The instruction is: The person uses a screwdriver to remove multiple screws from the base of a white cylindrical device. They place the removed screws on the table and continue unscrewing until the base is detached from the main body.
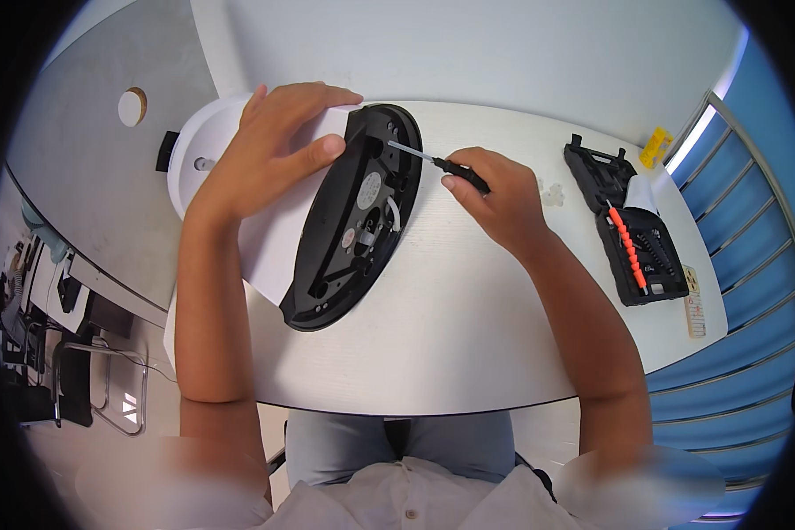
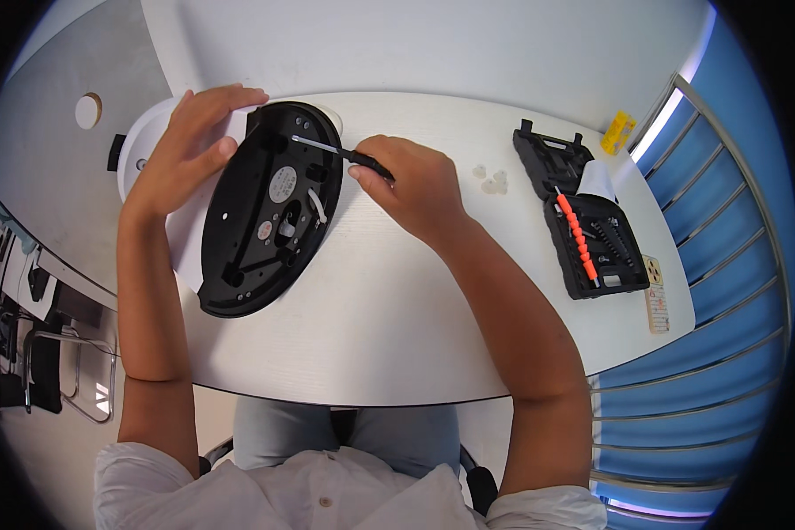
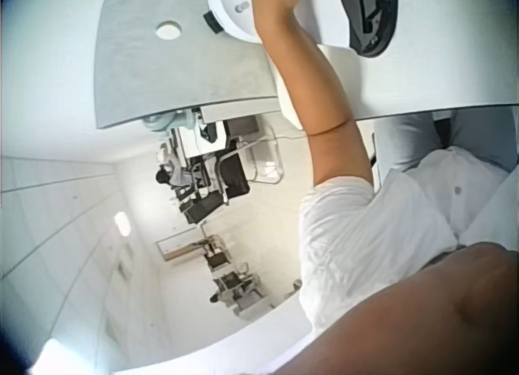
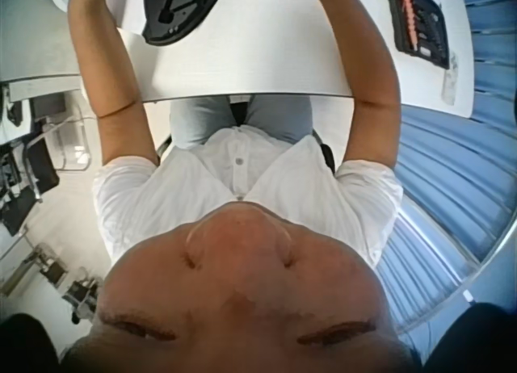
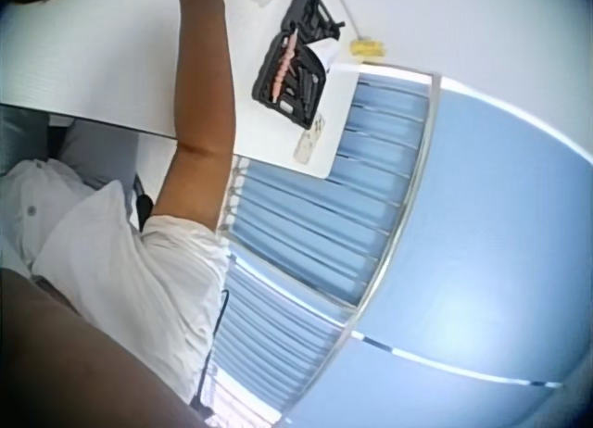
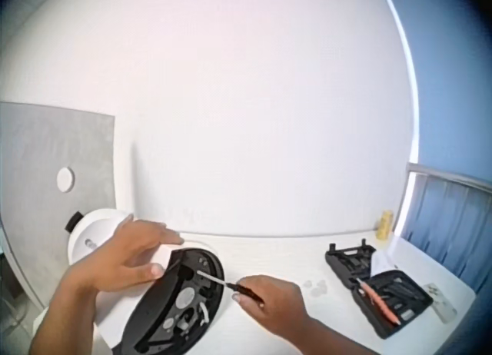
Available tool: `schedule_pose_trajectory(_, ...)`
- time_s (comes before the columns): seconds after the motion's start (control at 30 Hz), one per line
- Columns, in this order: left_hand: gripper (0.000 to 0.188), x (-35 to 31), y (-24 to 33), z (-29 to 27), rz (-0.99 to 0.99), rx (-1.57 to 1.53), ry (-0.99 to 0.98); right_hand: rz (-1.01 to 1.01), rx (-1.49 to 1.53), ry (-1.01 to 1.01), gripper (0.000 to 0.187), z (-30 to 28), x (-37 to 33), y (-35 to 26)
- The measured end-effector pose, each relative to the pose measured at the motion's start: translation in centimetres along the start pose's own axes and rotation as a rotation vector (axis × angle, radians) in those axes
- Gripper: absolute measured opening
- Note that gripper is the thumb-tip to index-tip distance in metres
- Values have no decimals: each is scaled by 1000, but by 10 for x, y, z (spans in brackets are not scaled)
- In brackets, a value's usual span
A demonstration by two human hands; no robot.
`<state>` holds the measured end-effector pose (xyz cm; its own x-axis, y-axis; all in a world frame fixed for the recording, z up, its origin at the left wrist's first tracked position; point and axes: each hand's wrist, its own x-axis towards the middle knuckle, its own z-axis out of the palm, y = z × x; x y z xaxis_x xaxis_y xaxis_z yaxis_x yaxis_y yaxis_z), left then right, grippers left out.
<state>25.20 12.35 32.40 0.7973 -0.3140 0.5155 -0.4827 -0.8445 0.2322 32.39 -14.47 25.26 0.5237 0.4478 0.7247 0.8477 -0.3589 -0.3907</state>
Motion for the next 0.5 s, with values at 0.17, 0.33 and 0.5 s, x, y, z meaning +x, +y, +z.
schedule_pose_trajectory(0.17, 65, 1, 1, 0, 6, -9, -4, 230, -53, -40, 19, -11, 8, 3)
schedule_pose_trajectory(0.33, 65, 2, 1, 1, 15, -11, -1, 244, -93, -48, 20, -11, 8, -4)
schedule_pose_trajectory(0.5, 65, 2, 2, 1, 12, -17, 0, 176, -102, 8, 20, -6, 7, -4)
